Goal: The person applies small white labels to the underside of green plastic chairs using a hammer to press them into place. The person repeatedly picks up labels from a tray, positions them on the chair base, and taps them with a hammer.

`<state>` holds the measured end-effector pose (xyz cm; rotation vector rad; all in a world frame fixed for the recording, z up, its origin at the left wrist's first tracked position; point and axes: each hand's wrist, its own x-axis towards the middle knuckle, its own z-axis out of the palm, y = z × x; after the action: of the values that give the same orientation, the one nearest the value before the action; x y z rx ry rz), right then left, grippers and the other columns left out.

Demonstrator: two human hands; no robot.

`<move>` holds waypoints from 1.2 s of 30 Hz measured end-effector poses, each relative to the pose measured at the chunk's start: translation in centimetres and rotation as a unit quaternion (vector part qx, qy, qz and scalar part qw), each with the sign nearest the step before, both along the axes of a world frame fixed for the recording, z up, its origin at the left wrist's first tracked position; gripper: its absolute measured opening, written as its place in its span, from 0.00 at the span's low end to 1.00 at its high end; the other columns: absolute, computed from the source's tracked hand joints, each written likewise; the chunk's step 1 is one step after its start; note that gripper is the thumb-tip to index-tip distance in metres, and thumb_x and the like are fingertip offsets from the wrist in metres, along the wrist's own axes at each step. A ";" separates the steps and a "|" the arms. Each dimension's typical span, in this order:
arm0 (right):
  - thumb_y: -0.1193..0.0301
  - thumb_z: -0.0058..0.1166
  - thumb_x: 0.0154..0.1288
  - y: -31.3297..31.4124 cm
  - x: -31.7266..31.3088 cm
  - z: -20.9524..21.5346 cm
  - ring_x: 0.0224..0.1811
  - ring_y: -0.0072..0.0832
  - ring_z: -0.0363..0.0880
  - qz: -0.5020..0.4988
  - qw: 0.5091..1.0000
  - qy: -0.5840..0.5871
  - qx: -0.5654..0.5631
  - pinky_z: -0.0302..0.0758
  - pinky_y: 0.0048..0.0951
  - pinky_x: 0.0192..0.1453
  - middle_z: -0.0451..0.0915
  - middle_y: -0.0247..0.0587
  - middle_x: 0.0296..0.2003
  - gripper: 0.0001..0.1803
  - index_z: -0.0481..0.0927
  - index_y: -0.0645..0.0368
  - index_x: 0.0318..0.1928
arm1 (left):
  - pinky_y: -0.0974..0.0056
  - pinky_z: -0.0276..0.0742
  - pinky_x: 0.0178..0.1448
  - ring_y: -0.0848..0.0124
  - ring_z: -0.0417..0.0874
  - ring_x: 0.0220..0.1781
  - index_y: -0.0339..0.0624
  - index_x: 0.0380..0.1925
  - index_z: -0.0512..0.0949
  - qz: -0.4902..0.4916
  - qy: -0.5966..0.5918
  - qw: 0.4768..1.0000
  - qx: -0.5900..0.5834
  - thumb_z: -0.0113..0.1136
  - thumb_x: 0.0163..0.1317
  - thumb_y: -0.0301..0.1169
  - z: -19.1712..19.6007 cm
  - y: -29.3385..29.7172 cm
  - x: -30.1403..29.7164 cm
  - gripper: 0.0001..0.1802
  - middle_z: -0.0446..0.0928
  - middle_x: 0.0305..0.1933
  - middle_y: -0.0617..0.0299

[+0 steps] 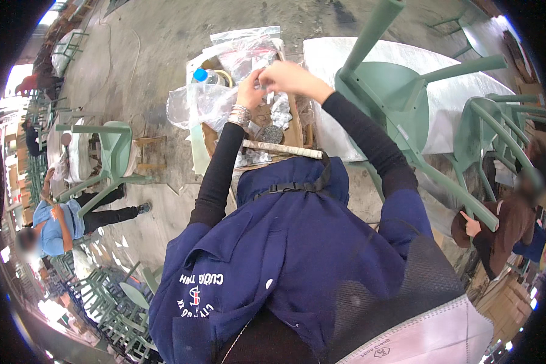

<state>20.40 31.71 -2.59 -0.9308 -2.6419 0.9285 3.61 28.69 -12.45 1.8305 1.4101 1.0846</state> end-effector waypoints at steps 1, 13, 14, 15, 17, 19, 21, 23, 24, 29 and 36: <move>0.71 0.60 0.48 -1.4 -0.4 -0.1 0.35 0.39 0.80 0.014 0.998 0.029 -0.048 0.75 0.37 0.41 0.81 0.44 0.28 0.11 0.82 0.59 0.35 | 0.61 0.74 0.55 0.61 0.79 0.51 0.37 0.49 0.74 -0.010 -0.013 0.999 -0.029 0.66 0.52 0.30 -0.1 0.1 -0.3 0.23 0.78 0.48 0.50; 0.72 0.49 0.55 -1.9 -1.6 -9.6 0.44 0.36 0.77 0.024 0.960 -0.045 0.277 0.75 0.34 0.47 0.75 0.39 0.36 0.08 0.80 0.51 0.35 | 0.68 0.71 0.54 0.75 0.77 0.48 0.36 0.47 0.76 -0.047 -0.190 0.959 -0.206 0.54 0.64 0.28 9.7 -6.9 -2.3 0.13 0.79 0.46 0.60; 0.71 0.50 0.55 -2.0 -1.9 -8.9 0.46 0.34 0.77 0.034 0.961 -0.069 0.265 0.75 0.33 0.47 0.75 0.37 0.36 0.08 0.80 0.51 0.35 | 0.67 0.73 0.50 0.75 0.79 0.44 0.36 0.44 0.78 -0.016 -0.128 0.967 -0.219 0.55 0.63 0.29 9.5 -8.3 -3.6 0.11 0.80 0.42 0.61; 0.71 0.50 0.54 -1.9 -2.0 -8.8 0.46 0.33 0.76 0.043 0.961 -0.053 0.269 0.75 0.33 0.47 0.75 0.37 0.35 0.08 0.80 0.51 0.35 | 0.67 0.75 0.46 0.76 0.80 0.40 0.36 0.40 0.80 0.014 -0.067 0.970 -0.232 0.57 0.62 0.29 8.8 -9.5 -4.4 0.10 0.82 0.38 0.61; 0.70 0.50 0.54 -1.7 -1.9 -8.8 0.46 0.33 0.76 0.061 0.958 -0.019 0.278 0.75 0.33 0.47 0.74 0.37 0.35 0.08 0.80 0.51 0.36 | 0.66 0.75 0.35 0.73 0.81 0.27 0.37 0.30 0.82 0.104 0.015 0.977 -0.183 0.61 0.58 0.31 5.9 -11.9 -4.7 0.08 0.82 0.26 0.61; 0.73 0.51 0.52 -1.2 -1.9 -9.0 0.45 0.32 0.74 0.080 0.967 -0.014 0.240 0.74 0.32 0.47 0.72 0.34 0.34 0.06 0.77 0.52 0.33 | 0.64 0.75 0.32 0.65 0.82 0.25 0.39 0.23 0.82 0.132 0.141 0.967 -0.168 0.66 0.51 0.42 4.2 -13.2 -3.6 0.16 0.79 0.21 0.55; 0.73 0.51 0.52 -0.6 -1.9 -8.0 0.44 0.32 0.74 0.099 0.968 -0.031 0.228 0.74 0.32 0.46 0.71 0.34 0.32 0.06 0.77 0.53 0.33 | 0.62 0.75 0.32 0.63 0.82 0.25 0.40 0.21 0.82 0.095 0.243 0.941 -0.214 0.66 0.49 0.48 3.7 -13.7 -2.4 0.20 0.79 0.20 0.54; 0.73 0.52 0.52 0.0 -2.1 -7.7 0.42 0.34 0.74 0.094 0.980 -0.034 0.175 0.74 0.31 0.45 0.73 0.34 0.31 0.06 0.76 0.54 0.33 | 0.61 0.75 0.32 0.61 0.82 0.25 0.40 0.20 0.82 0.111 0.238 0.933 -0.244 0.66 0.48 0.49 2.2 -13.6 -1.9 0.21 0.79 0.20 0.54; 0.74 0.53 0.53 0.2 -2.0 -7.7 0.41 0.35 0.75 0.090 0.984 -0.038 0.147 0.74 0.31 0.44 0.73 0.35 0.31 0.06 0.76 0.54 0.34 | 0.61 0.75 0.33 0.61 0.82 0.25 0.40 0.21 0.81 0.114 0.202 0.942 -0.244 0.66 0.47 0.48 2.1 -13.6 -2.1 0.20 0.79 0.21 0.53; 0.72 0.55 0.58 0.0 -2.0 -6.4 0.35 0.26 0.79 -0.075 0.976 0.164 -0.123 0.74 0.27 0.40 0.79 0.34 0.33 0.04 0.75 0.56 0.34 | 0.62 0.70 0.28 0.66 0.77 0.21 0.44 0.22 0.80 0.074 0.141 0.955 -0.250 0.65 0.50 0.40 7.1 -15.9 -4.7 0.12 0.74 0.16 0.62; 0.70 0.56 0.59 -9.5 -5.1 -3.3 0.34 0.24 0.79 -0.112 0.917 0.244 -0.295 0.75 0.27 0.37 0.80 0.35 0.30 0.07 0.74 0.57 0.37 | 0.64 0.72 0.31 0.68 0.79 0.24 0.42 0.31 0.78 0.127 0.182 0.954 -0.200 0.66 0.51 0.34 5.8 -19.3 -9.3 0.10 0.75 0.20 0.62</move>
<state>15.34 22.22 -5.91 -0.9260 -1.8171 1.6799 -5.68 9.40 -6.68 1.6306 1.9587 0.5238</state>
